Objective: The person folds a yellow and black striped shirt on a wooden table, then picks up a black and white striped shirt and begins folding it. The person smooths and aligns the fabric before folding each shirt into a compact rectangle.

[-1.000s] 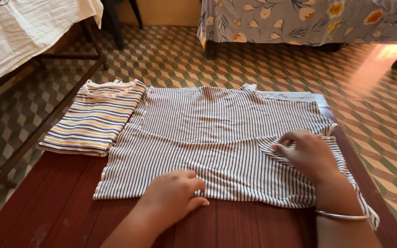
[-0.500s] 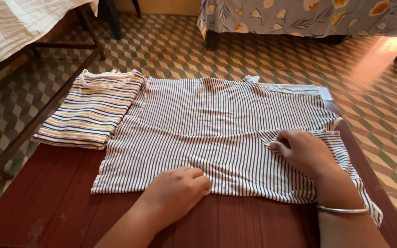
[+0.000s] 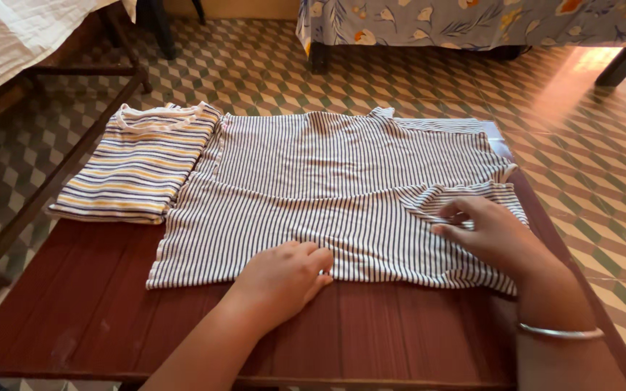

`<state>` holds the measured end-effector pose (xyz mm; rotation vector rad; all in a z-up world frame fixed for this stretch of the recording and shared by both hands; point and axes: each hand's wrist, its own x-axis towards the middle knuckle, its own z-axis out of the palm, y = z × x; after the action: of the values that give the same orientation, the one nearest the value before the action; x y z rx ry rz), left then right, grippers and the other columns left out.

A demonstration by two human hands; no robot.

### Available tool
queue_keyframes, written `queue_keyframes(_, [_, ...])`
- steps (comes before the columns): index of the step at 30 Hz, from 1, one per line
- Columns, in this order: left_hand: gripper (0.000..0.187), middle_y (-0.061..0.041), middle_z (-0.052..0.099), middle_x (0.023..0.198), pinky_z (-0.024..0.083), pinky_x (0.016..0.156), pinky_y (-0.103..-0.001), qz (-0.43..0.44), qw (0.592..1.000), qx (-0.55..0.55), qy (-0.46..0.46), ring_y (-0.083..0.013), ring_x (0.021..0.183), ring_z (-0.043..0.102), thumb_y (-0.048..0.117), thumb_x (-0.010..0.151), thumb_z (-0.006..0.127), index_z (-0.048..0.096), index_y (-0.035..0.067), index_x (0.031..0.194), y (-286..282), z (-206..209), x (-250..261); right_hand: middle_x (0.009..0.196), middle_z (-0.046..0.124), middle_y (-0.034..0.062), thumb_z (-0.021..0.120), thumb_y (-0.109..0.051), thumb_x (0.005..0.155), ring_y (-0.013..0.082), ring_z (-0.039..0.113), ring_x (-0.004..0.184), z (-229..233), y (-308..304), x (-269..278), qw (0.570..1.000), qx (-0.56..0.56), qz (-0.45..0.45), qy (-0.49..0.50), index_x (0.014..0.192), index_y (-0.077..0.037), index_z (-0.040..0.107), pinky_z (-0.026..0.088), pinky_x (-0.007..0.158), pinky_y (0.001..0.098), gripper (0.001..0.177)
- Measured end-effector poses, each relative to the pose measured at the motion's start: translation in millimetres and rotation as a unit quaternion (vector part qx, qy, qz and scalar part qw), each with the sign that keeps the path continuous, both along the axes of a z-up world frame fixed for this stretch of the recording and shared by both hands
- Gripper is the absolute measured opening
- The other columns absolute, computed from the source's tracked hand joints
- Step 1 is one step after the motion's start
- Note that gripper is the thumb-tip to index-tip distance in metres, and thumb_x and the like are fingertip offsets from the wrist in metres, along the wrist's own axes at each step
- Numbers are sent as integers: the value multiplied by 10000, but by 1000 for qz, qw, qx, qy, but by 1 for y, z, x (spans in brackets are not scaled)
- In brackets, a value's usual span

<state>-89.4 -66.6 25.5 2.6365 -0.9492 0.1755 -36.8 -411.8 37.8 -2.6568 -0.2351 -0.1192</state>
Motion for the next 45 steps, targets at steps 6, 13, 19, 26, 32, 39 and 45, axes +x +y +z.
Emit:
queue_keyframes(6, [180,-36,651,898,550,754,-400,-2,1000,10,-21,-255,881,658,255,900,687,597,118,975,0,-6,2,989,783,126,749,-571,800,282,744,962,4,-38,-38,970,-98,-217,53,1063,-101,800,569,834,439,542])
queue_keyframes(13, [110,-29,646,891,555,745,-388,0,999,3,-42,-242,875,658,200,935,629,570,119,981,-3,-17,2,1140,722,143,769,-607,775,304,681,1098,-12,-69,-28,967,-141,-195,87,1047,-125,783,540,931,446,553])
queue_keyframes(19, [74,-35,638,899,554,746,-383,-15,995,-8,-95,-249,867,651,171,936,608,568,113,960,0,-30,4,1186,696,162,795,-582,780,341,611,1198,-34,-86,-8,963,-193,-190,-5,1012,-107,789,489,984,474,529])
queue_keyframes(26, [89,-40,653,902,548,749,-390,-18,996,-16,-85,-252,870,654,178,931,608,573,106,972,-1,-33,6,1088,789,169,794,-527,791,321,756,1023,-36,-122,9,956,-128,-236,122,1094,-69,809,576,893,444,550])
queue_keyframes(32, [121,-62,656,909,543,783,-394,-11,995,-3,-99,-261,888,656,193,937,634,571,98,978,-1,-37,7,1023,770,230,726,-567,873,358,731,975,-53,-135,21,964,-134,-214,78,1023,18,761,573,828,482,605])
queue_keyframes(39, [243,-67,660,907,539,786,-405,-17,998,-5,-63,-270,897,656,284,889,693,573,85,961,-2,-28,6,1222,696,228,815,-460,831,344,685,1122,-35,-122,9,962,-103,-210,143,1235,-24,609,546,944,470,629])
queue_keyframes(45, [287,-61,669,916,538,807,-416,12,1000,-2,-2,-272,939,656,330,901,703,571,85,972,-4,-20,3,1228,723,238,667,-323,984,383,691,1114,-22,-113,5,970,-6,-243,-29,1294,-51,626,525,969,497,414])
